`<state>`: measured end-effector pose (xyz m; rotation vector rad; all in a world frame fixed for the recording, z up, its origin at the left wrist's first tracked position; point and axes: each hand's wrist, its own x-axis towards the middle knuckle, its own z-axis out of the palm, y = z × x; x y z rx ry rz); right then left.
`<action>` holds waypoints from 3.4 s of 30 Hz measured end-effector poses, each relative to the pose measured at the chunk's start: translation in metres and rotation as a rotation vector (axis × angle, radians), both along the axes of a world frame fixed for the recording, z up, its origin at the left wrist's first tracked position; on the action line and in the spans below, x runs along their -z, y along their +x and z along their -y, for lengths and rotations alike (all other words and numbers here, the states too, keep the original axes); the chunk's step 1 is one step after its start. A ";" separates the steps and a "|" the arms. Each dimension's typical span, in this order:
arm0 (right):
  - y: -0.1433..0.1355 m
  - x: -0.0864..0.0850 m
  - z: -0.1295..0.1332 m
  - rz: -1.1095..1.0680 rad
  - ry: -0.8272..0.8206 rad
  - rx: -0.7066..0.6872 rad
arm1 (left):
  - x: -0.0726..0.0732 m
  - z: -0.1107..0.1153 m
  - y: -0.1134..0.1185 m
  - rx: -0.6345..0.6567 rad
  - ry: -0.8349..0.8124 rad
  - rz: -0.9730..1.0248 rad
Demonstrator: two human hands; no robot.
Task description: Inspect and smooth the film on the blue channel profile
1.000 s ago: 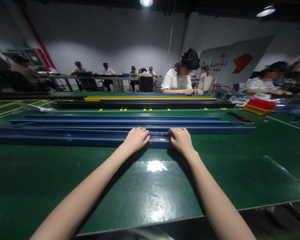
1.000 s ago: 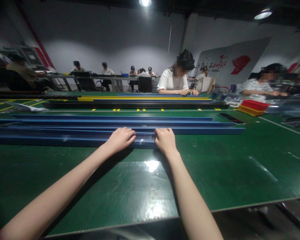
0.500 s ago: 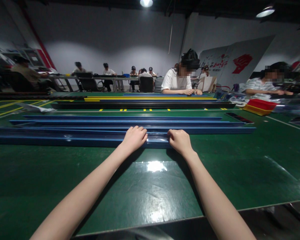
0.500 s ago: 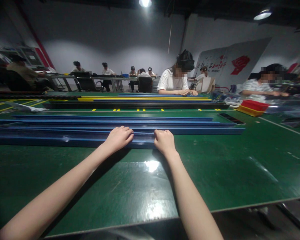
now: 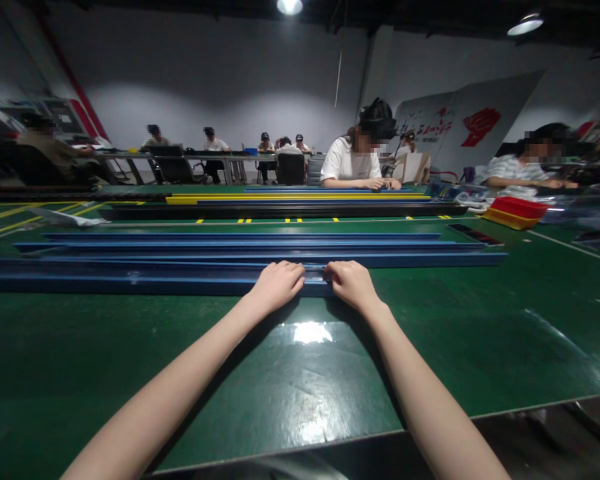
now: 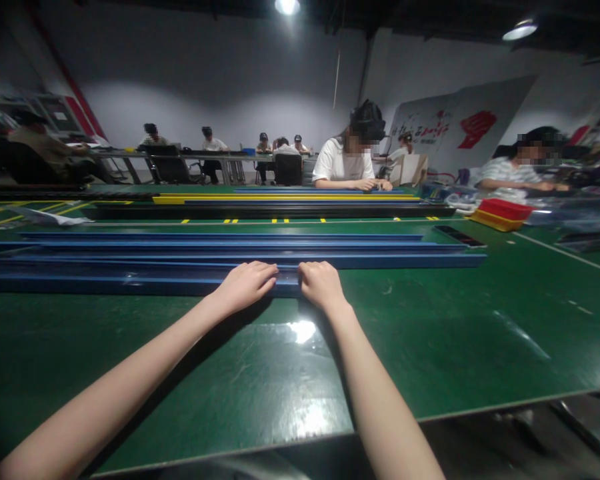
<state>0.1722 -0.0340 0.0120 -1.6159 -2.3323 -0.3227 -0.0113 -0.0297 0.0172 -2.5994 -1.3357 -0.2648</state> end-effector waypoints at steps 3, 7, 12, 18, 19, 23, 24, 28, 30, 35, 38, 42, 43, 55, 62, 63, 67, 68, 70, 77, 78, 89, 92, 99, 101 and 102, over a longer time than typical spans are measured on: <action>0.003 0.000 -0.001 -0.008 0.011 0.039 | -0.001 0.000 -0.001 -0.008 -0.004 -0.012; 0.007 0.000 -0.003 -0.034 0.033 0.100 | -0.004 0.000 -0.002 -0.021 0.002 -0.019; 0.011 0.000 -0.004 -0.057 0.058 0.164 | -0.007 -0.002 -0.005 -0.065 0.005 -0.012; 0.011 0.000 -0.003 -0.061 0.065 0.197 | -0.012 -0.003 -0.010 -0.134 0.025 -0.034; 0.011 0.000 -0.003 -0.062 0.066 0.200 | -0.013 -0.003 -0.011 -0.149 0.026 -0.041; 0.011 0.000 -0.003 -0.063 0.072 0.209 | -0.015 -0.005 -0.013 -0.192 0.036 -0.061; 0.011 0.000 -0.003 -0.062 0.073 0.210 | -0.015 -0.005 -0.013 -0.200 0.040 -0.063; 0.012 0.001 -0.003 -0.054 0.060 0.210 | -0.011 -0.008 -0.014 -0.214 0.060 -0.066; 0.012 0.001 -0.003 -0.056 0.052 0.211 | -0.009 -0.007 -0.013 -0.205 0.078 -0.064; 0.011 0.001 -0.003 -0.042 0.040 0.194 | -0.005 -0.004 -0.008 -0.137 0.105 -0.042; 0.008 0.001 -0.003 -0.014 0.032 0.161 | -0.003 -0.002 -0.003 -0.089 0.113 -0.032; 0.005 0.001 -0.002 0.010 0.025 0.097 | 0.001 0.000 0.002 -0.037 0.118 -0.015; 0.004 0.001 -0.002 0.013 0.021 0.081 | 0.002 0.000 0.002 -0.025 0.116 -0.010; 0.013 -0.002 -0.004 -0.054 0.014 0.149 | 0.001 -0.002 -0.001 -0.021 0.040 -0.033; 0.016 -0.001 -0.004 -0.066 0.037 0.202 | -0.005 -0.004 -0.005 -0.081 0.030 -0.027; 0.016 0.000 -0.004 -0.063 0.037 0.205 | -0.006 -0.004 -0.006 -0.097 0.029 -0.025; 0.015 -0.001 -0.004 -0.059 0.040 0.215 | -0.010 -0.006 -0.009 -0.159 0.034 -0.032; 0.015 -0.001 -0.004 -0.059 0.037 0.216 | -0.010 -0.006 -0.010 -0.170 0.037 -0.036; 0.014 -0.001 -0.004 -0.059 0.030 0.219 | -0.010 -0.006 -0.011 -0.184 0.043 -0.046; 0.012 -0.001 -0.002 -0.049 0.007 0.206 | -0.007 -0.004 -0.007 -0.120 0.086 -0.033; 0.011 -0.001 -0.002 -0.046 0.003 0.201 | -0.006 -0.003 -0.005 -0.102 0.088 -0.028; 0.007 -0.002 -0.001 -0.006 0.007 0.135 | 0.003 -0.001 0.000 0.020 0.066 0.000; 0.008 -0.002 -0.001 -0.017 0.011 0.140 | 0.003 -0.001 0.000 0.017 0.052 -0.008; 0.009 -0.004 -0.001 -0.016 -0.002 0.147 | 0.001 0.000 0.001 0.010 0.045 -0.025; 0.009 -0.004 -0.001 -0.013 0.001 0.148 | 0.001 0.000 0.001 0.012 0.044 -0.024; 0.009 -0.004 -0.001 -0.012 0.002 0.148 | 0.001 0.000 0.001 0.011 0.043 -0.022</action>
